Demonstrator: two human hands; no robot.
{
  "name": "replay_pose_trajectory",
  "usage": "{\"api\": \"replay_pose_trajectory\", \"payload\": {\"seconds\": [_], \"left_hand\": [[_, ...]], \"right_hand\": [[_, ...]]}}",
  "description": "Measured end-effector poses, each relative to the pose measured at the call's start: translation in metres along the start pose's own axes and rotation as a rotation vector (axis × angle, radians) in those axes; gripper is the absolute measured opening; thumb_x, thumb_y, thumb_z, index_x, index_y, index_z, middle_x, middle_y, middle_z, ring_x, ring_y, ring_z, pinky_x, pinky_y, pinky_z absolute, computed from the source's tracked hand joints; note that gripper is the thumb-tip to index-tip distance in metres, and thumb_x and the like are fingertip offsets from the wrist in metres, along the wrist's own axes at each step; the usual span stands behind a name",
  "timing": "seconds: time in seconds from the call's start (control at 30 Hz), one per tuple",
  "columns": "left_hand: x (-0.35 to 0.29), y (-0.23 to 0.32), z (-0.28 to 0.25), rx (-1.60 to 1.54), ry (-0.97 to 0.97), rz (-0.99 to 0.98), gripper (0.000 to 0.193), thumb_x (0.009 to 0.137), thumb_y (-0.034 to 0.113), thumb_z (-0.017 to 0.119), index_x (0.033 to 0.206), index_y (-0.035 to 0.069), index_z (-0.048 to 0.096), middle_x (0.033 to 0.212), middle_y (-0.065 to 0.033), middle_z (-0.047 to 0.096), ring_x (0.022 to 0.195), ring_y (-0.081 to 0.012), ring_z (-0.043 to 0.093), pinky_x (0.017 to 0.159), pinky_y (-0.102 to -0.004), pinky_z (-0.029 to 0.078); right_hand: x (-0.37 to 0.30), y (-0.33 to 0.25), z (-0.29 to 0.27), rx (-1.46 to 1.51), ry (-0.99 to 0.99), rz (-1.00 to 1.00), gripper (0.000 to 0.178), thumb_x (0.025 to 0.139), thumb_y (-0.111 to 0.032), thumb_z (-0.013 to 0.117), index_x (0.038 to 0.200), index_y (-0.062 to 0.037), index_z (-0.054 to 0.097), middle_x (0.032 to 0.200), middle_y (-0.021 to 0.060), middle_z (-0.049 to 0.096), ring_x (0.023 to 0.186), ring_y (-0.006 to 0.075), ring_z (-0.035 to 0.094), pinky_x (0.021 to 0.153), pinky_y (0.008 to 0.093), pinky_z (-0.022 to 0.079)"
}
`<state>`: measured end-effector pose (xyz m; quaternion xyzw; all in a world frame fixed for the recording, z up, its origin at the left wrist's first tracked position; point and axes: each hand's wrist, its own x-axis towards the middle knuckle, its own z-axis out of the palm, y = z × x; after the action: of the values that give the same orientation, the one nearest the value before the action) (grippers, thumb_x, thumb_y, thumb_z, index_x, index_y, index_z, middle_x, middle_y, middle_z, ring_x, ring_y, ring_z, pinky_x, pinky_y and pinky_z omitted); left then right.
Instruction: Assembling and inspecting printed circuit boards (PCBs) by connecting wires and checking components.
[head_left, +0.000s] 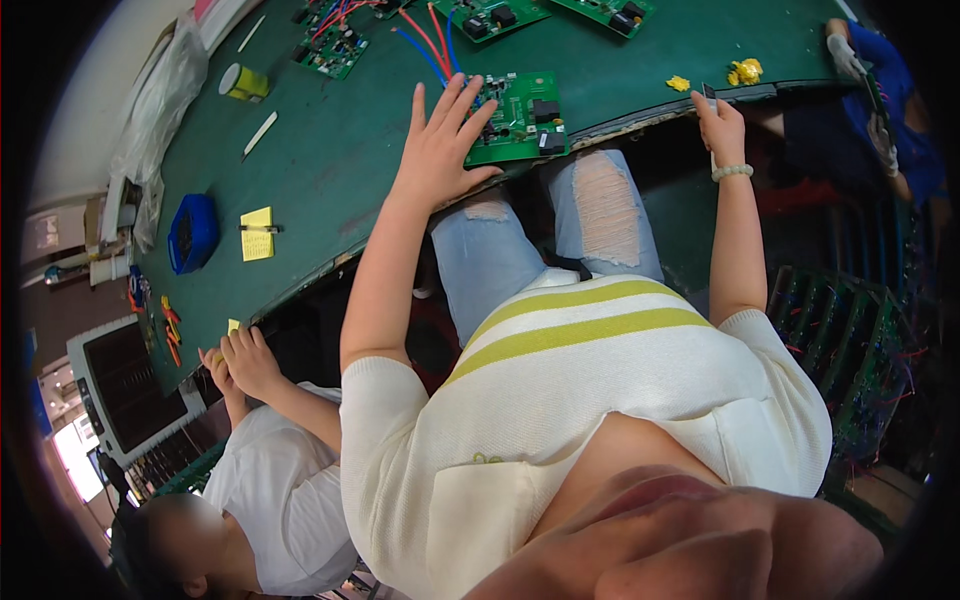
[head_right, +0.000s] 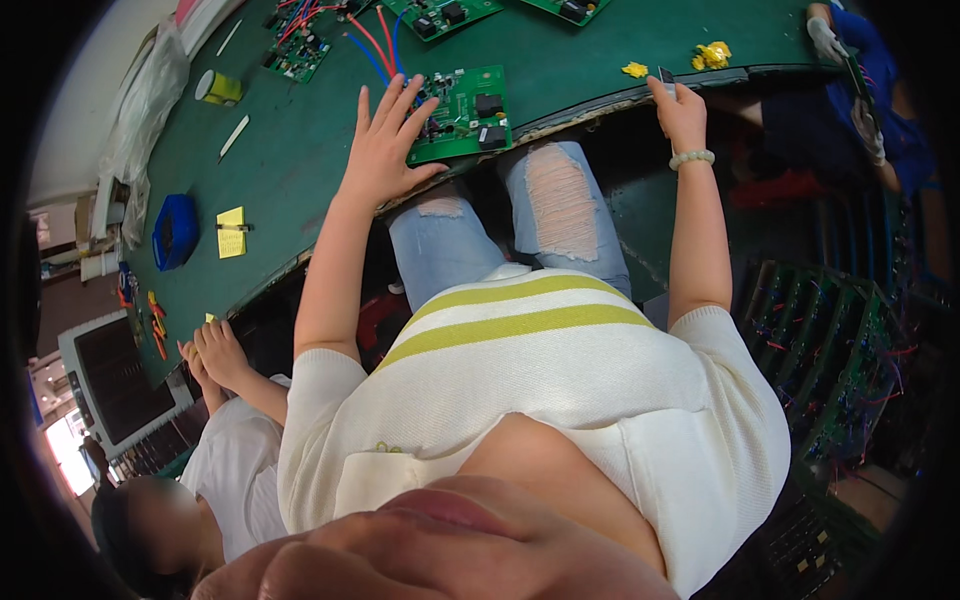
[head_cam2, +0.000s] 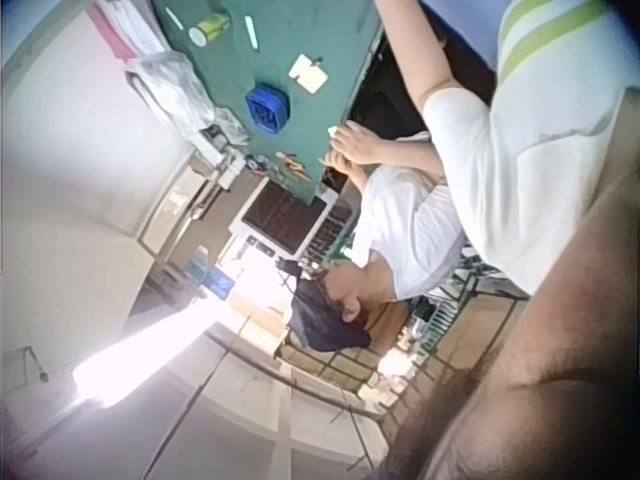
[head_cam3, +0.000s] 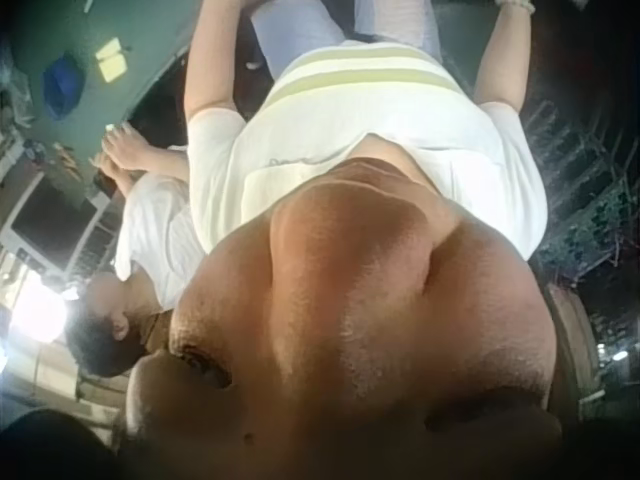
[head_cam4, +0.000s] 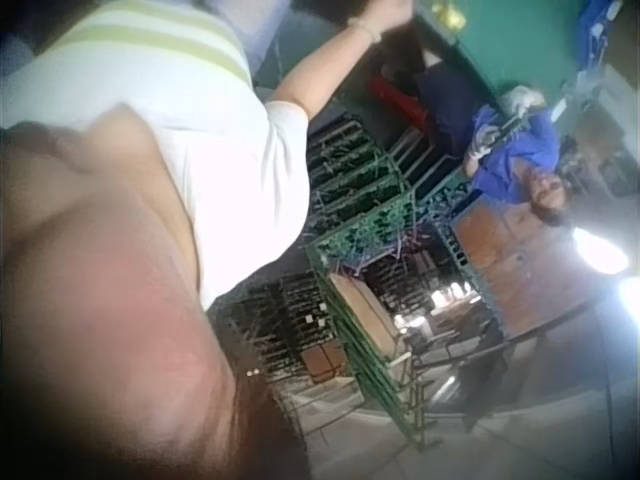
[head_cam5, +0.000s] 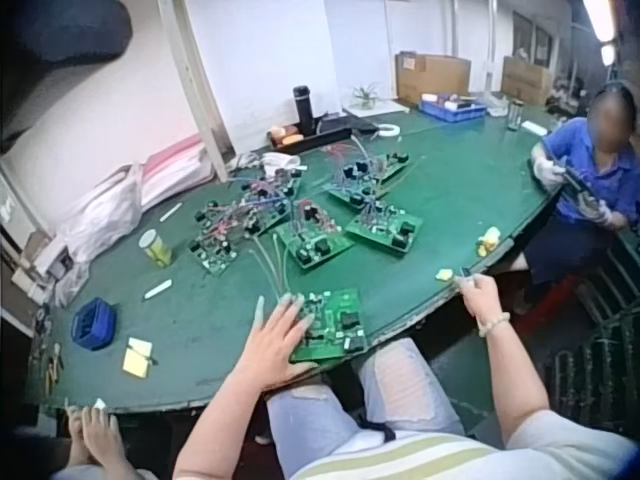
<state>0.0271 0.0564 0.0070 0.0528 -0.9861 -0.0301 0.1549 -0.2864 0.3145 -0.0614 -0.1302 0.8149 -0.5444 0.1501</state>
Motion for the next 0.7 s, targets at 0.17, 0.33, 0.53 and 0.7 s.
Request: {"api": "replay_pose_trajectory", "payload": {"seconds": [0.17, 0.33, 0.53, 0.7], "left_hand": [[0.016, -0.015, -0.011, 0.186, -0.153, 0.210, 0.074, 0.061, 0.034, 0.077, 0.125, 0.009, 0.050, 0.137, -0.0095, 0.043, 0.137, -0.0250, 0.027, 0.115, -0.0505, 0.014], [0.015, -0.024, 0.000, 0.030, -0.044, 0.277, 0.058, 0.056, 0.032, 0.076, 0.104, 0.005, 0.056, 0.093, -0.0104, 0.053, 0.102, -0.0297, 0.052, 0.105, -0.0449, 0.034], [-0.009, -0.007, -0.022, -0.499, 0.097, -0.181, 0.043, 0.065, 0.028, 0.069, 0.098, 0.002, 0.060, 0.085, -0.0082, 0.055, 0.088, -0.0246, 0.056, 0.079, -0.0344, 0.042], [-0.034, -0.030, -0.026, -1.496, 0.219, -0.588, 0.042, 0.080, 0.026, 0.056, 0.110, -0.003, 0.060, 0.101, -0.0072, 0.063, 0.092, -0.0163, 0.058, 0.081, -0.0279, 0.044]], "right_hand": [[-0.014, -0.001, 0.009, 0.021, -0.043, 0.026, 0.039, 0.084, -0.032, 0.068, 0.061, -0.0087, 0.048, 0.048, -0.0046, 0.042, 0.037, 0.0049, 0.036, 0.035, 0.0225, 0.025], [-0.022, -0.001, 0.011, -0.002, -0.063, -0.006, 0.038, 0.085, -0.033, 0.068, 0.062, -0.0081, 0.050, 0.048, -0.0045, 0.043, 0.037, 0.0047, 0.036, 0.035, 0.0225, 0.025], [-0.031, -0.002, 0.003, 0.040, -0.071, -0.011, 0.036, 0.085, -0.033, 0.067, 0.064, -0.0075, 0.052, 0.049, -0.0049, 0.043, 0.037, 0.0038, 0.035, 0.035, 0.0216, 0.025], [-0.041, -0.011, 0.016, 0.099, -0.126, -0.002, 0.034, 0.086, -0.032, 0.067, 0.067, -0.0081, 0.053, 0.049, -0.0057, 0.042, 0.037, 0.0028, 0.034, 0.035, 0.0207, 0.024]]}}
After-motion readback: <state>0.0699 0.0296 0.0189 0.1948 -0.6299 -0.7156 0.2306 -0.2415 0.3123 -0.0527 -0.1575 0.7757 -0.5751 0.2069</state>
